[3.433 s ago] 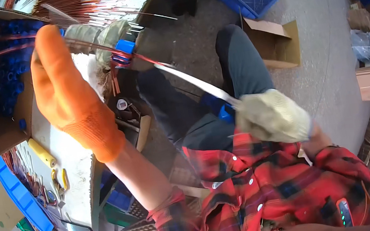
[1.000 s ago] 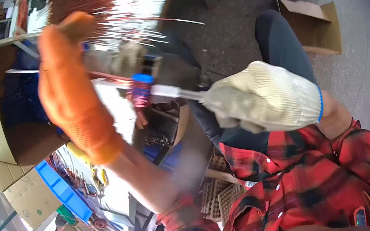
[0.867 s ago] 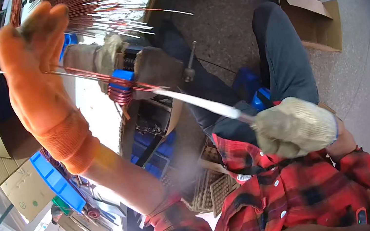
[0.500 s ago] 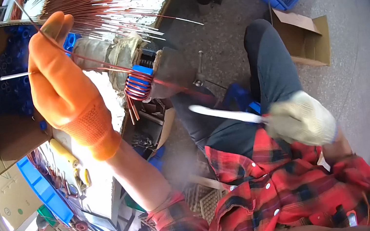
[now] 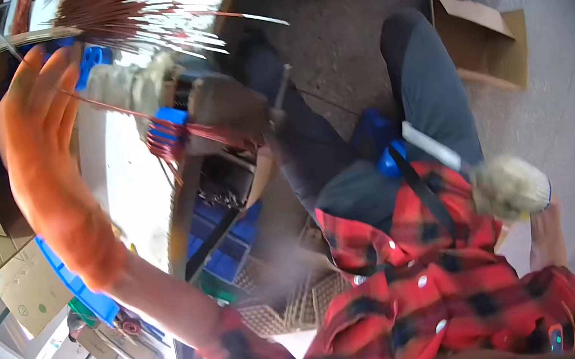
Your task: The recorder is assembling electrical wires by attaching blue connectors to red wire strands on a workbench.
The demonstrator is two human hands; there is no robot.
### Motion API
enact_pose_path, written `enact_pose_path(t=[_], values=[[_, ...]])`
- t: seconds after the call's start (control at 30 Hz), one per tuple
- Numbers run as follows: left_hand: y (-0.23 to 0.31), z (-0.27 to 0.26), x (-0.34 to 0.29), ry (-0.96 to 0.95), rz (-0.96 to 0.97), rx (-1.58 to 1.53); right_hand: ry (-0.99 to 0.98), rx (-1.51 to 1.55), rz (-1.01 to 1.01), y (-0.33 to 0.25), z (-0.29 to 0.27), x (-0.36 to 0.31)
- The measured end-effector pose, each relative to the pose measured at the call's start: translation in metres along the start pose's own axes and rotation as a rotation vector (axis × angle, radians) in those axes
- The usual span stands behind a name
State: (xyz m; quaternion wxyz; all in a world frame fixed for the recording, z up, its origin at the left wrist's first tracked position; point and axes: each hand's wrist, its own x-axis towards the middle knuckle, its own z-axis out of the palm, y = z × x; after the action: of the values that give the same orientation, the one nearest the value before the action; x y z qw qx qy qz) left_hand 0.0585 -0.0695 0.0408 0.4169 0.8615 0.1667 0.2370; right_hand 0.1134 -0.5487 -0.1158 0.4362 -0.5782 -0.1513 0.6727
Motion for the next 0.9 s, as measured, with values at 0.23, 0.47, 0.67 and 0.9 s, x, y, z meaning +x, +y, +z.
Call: enact_pose_path(t=[0.23,0.47,0.67,0.9], values=[[0.011,0.03,0.028,-0.087,0.13,0.17,0.051,0.017,-0.337,-0.112,0.053,0.066],[-0.026,0.039,-0.009,0.134,0.099,0.117,0.287,-0.228,-0.404,-0.155,0.066,0.087],[-0.003,0.008,-0.044,0.526,0.011,0.12,-0.275,0.068,-0.312,-0.098,0.05,0.082],[0.046,0.028,-0.038,-0.33,0.536,0.886,-0.286,0.084,0.265,0.002,-0.032,0.03]])
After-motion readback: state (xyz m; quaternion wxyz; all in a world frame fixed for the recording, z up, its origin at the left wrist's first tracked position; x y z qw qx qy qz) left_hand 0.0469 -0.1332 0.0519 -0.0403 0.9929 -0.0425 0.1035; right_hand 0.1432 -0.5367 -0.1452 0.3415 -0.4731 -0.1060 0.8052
